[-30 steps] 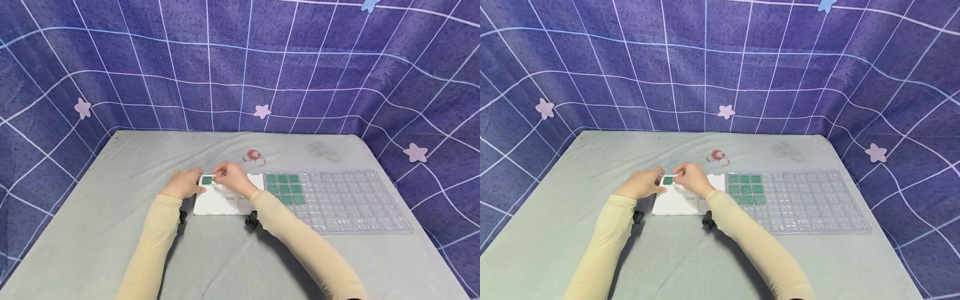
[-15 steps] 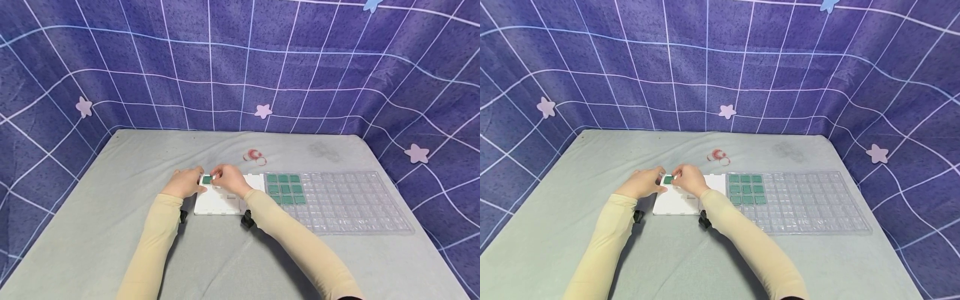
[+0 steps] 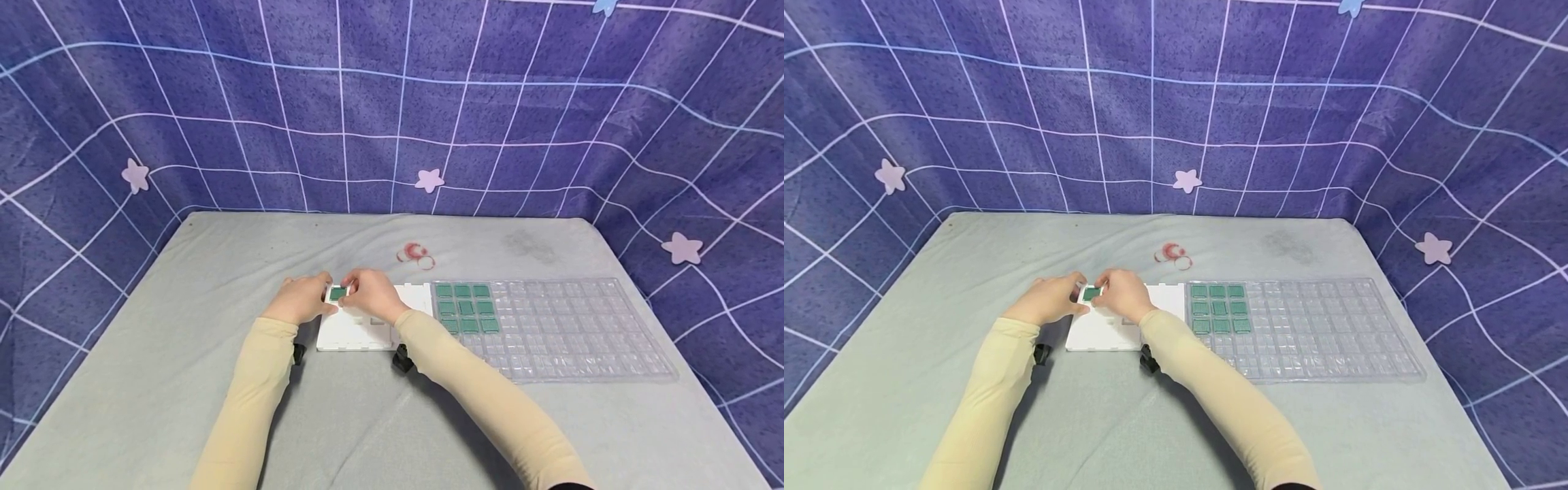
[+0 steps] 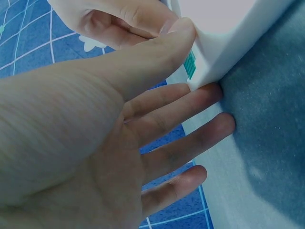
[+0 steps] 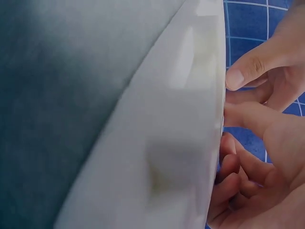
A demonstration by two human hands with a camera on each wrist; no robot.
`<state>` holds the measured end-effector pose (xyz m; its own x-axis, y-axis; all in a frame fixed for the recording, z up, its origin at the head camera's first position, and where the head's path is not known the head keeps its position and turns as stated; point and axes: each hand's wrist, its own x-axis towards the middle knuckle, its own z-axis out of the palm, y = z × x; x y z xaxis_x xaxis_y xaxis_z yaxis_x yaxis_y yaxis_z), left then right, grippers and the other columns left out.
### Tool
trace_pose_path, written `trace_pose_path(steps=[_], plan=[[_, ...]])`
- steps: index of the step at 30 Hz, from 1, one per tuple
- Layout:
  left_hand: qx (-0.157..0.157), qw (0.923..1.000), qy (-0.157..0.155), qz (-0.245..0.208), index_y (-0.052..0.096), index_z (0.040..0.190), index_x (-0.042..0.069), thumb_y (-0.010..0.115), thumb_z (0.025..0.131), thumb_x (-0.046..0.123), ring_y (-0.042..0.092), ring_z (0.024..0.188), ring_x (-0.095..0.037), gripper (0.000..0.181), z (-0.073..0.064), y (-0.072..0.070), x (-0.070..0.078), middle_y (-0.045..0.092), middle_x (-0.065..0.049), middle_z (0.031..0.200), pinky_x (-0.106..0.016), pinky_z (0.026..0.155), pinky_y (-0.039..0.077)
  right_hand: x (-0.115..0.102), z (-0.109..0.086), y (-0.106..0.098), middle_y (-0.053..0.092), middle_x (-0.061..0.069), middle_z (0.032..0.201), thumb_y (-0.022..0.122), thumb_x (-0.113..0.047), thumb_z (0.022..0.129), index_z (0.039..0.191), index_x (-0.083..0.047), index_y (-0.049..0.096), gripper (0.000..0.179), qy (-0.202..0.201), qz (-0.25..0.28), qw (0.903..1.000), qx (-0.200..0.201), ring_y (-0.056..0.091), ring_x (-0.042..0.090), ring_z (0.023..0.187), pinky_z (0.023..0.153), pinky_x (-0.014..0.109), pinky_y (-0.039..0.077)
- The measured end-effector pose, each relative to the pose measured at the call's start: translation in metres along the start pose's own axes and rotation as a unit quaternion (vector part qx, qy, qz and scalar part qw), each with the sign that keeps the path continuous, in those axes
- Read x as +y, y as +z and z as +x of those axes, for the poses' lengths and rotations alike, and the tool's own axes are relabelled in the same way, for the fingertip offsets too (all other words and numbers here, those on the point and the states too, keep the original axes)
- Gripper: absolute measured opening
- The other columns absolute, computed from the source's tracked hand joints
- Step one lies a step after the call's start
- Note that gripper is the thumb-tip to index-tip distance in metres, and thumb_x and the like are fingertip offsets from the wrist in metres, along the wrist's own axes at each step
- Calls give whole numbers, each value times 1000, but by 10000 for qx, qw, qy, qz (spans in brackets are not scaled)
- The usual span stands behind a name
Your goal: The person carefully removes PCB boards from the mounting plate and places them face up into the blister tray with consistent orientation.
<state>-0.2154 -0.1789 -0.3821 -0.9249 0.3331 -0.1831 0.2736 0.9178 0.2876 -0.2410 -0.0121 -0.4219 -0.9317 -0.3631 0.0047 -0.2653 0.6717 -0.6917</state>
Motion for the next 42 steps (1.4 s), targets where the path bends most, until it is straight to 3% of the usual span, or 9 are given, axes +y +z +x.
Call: trace_pose_path(steps=[14,42], plan=[[-38,10000,-51,-25,53,138,-2,75,93,25,68,98,-31,57,3,2,-4,73,-13,107,-54,95,42,-2,1,2,68,0,81,82,-17,84,107,-7,75,26,-31,-205,9997,146,52,6,66,62,17,39],[-48,10000,-62,-27,54,137,-2,75,93,25,68,97,-31,55,3,2,-4,73,-14,108,-52,92,42,1,-2,-1,63,-5,78,82,-16,84,105,-7,74,24,-105,91,9999,62,50,4,65,63,16,39]])
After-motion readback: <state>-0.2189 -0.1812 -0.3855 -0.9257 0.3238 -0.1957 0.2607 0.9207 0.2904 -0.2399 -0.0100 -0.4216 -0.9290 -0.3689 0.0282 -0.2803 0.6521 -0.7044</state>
